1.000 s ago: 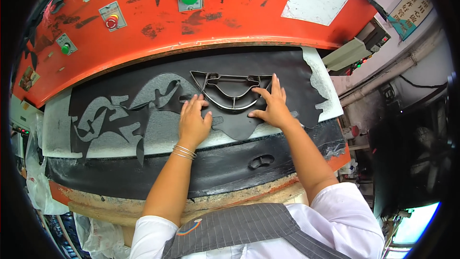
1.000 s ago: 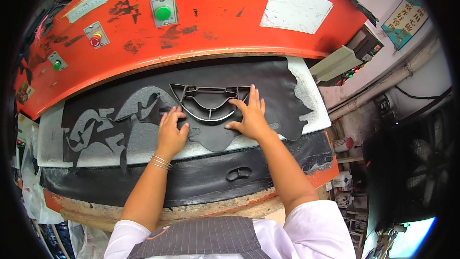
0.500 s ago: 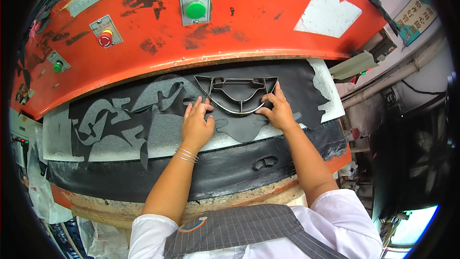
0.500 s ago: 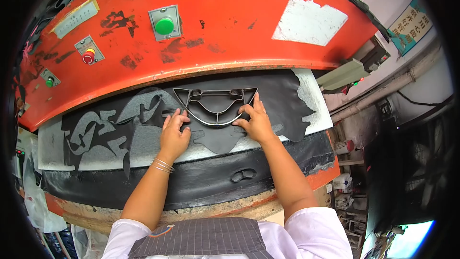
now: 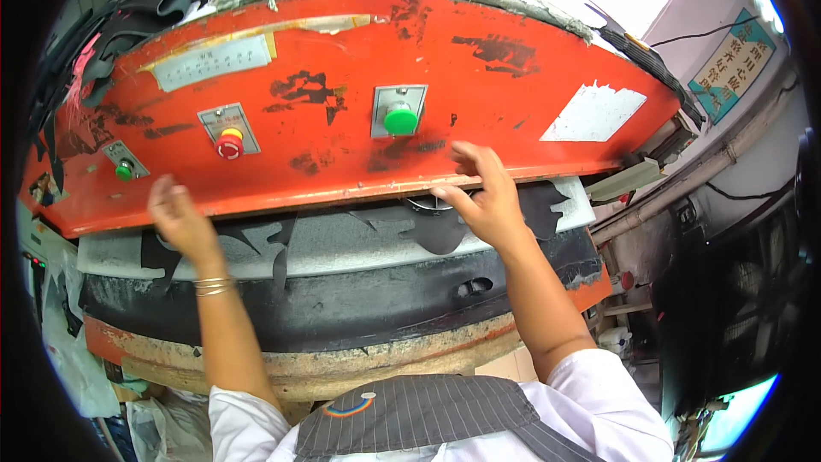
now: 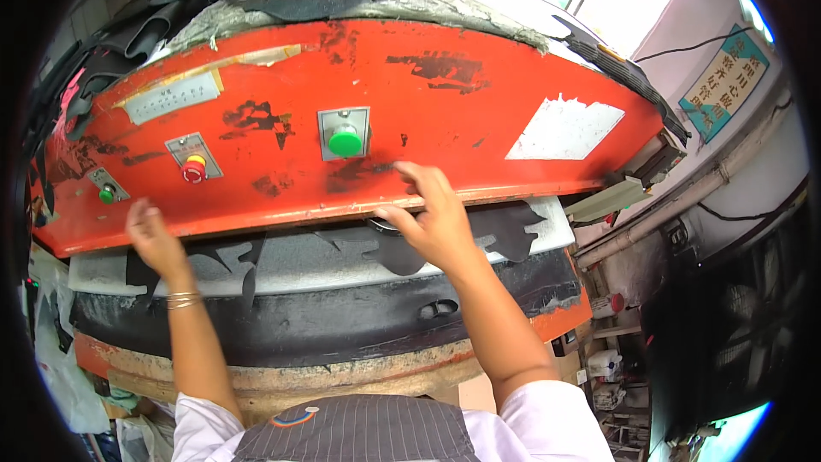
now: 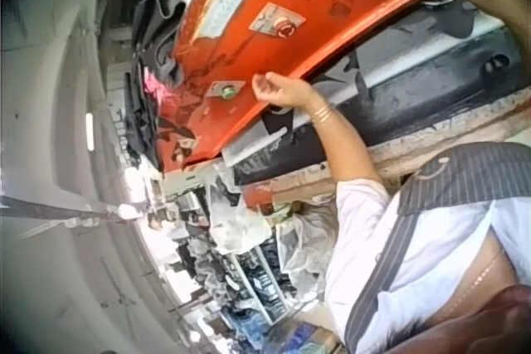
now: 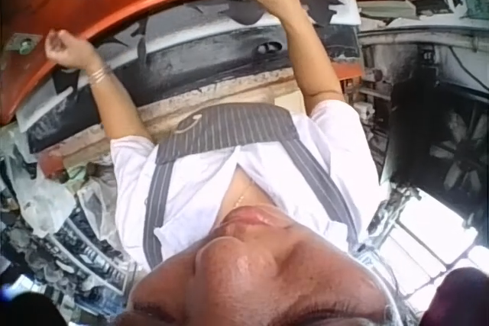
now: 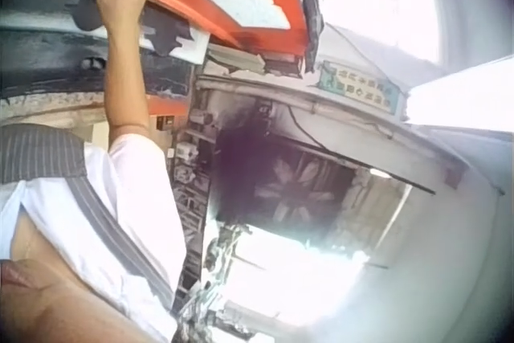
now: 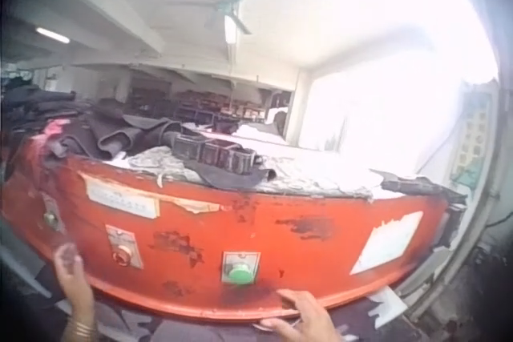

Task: Cutting shapes out of a leather sheet using an industrial press machine and a metal die.

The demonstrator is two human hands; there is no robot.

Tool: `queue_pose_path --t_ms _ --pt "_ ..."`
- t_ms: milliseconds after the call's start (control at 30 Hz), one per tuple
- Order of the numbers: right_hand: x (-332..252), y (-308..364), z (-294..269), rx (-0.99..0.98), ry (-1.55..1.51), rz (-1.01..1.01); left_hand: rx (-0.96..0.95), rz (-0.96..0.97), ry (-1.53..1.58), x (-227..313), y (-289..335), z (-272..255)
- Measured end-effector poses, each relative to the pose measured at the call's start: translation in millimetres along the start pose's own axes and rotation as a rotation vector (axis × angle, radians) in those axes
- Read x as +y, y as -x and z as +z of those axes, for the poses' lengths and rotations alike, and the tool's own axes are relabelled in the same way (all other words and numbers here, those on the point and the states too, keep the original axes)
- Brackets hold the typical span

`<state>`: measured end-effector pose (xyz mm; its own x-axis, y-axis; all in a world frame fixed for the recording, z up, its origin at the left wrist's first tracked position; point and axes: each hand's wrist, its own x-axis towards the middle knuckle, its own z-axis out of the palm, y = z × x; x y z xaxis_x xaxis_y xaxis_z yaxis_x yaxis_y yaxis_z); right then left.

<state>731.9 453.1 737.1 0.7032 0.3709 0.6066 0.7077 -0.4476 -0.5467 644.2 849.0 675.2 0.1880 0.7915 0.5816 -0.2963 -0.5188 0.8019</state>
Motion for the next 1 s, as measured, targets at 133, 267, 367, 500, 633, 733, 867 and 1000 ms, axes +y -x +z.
queue_pose_path --t_ms 133,267,367,500,633,733,867,1000 --pt "-21 -54 34 0.051 -0.123 -0.025 0.286 0.267 -0.066 7 -81 -11" --pt "-26 -69 59 0.102 -0.006 0.004 0.238 0.368 -0.364 -19 -120 -14" --pt "-25 -66 66 0.149 -0.091 0.054 0.052 0.331 -0.491 -9 -123 -16" --pt "-13 4 54 -0.101 -0.002 0.161 -0.127 0.219 -0.185 8 -58 -18" --pt "-17 98 29 -0.783 0.106 0.115 -0.820 0.103 -0.306 38 79 -57" --pt "-11 153 10 -0.870 0.172 0.035 -1.177 0.085 -0.183 79 163 -66" --pt "-3 191 18 -0.676 0.279 0.008 -1.217 0.199 -0.460 107 219 -65" --pt "2 184 16 -0.593 0.290 0.006 -1.146 0.161 -0.517 106 227 -51"
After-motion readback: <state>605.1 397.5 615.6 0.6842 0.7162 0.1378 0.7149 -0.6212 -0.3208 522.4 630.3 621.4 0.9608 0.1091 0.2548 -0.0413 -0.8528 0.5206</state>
